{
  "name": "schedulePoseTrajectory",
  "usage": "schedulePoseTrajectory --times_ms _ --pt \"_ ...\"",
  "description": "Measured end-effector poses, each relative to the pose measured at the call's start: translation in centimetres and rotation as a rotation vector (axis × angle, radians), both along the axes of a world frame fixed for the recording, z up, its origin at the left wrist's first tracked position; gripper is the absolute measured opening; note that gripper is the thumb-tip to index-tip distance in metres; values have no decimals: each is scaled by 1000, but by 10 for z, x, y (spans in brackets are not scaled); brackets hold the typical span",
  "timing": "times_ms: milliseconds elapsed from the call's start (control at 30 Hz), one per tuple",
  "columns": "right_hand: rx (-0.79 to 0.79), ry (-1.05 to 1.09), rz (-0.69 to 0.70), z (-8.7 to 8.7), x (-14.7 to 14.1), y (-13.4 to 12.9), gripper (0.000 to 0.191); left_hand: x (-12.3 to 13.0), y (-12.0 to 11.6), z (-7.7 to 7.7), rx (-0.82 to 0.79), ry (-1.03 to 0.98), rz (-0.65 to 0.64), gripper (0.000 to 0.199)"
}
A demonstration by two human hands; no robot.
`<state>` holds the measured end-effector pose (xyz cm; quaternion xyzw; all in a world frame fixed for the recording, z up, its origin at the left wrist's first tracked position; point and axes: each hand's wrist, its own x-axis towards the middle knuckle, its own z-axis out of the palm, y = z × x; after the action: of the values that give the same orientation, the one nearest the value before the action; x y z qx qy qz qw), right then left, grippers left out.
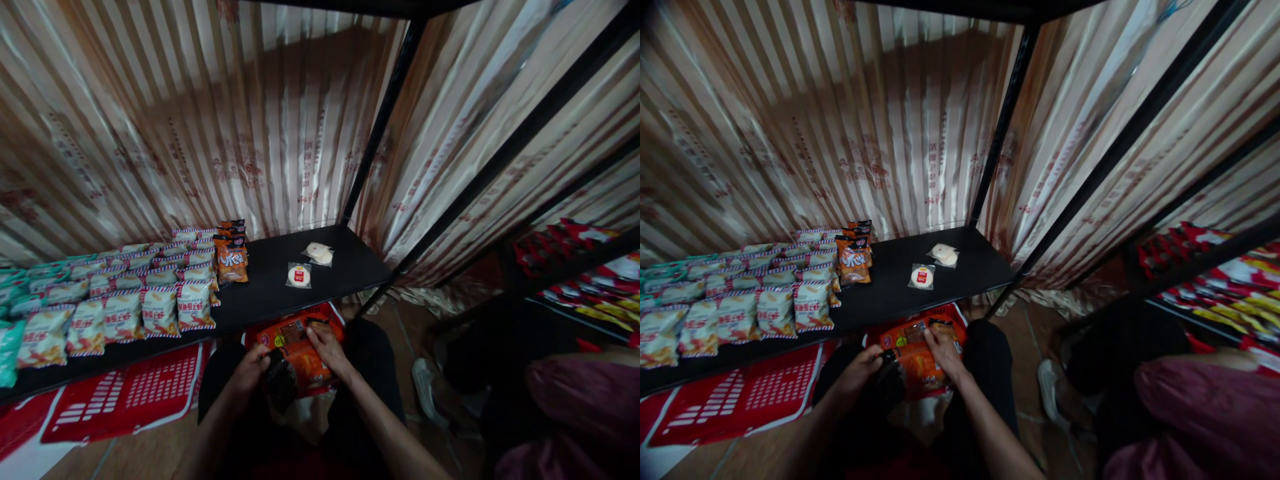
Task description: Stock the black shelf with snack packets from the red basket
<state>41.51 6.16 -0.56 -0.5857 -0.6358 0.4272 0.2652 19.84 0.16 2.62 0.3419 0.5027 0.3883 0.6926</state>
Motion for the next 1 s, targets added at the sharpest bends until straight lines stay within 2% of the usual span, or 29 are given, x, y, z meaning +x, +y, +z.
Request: schedulePoseTrajectory --times_ms 67,167,233,400,533,800,1000 --pt "-171 168 -27 7 -3 -5 49 -5 2 17 11 27 -12 39" --pt "-417 527 -124 15 -7 -13 40 -10 6 32 17 105 17 34" --pt "-533 699 -204 18 -10 -17 38 -13 9 36 38 139 38 30" --pt "-720 906 -334 19 -15 -21 44 -22 17 40 56 153 94 28" --pt "-766 1035 -391 20 -20 -20 40 -25 23 41 6 64 148 33" --pt "-753 1111 -542 31 -24 -17 40 -9 18 39 49 -134 392 43" --pt "-733 1158 -602 32 -32 -16 40 9 9 44 44 -142 668 35"
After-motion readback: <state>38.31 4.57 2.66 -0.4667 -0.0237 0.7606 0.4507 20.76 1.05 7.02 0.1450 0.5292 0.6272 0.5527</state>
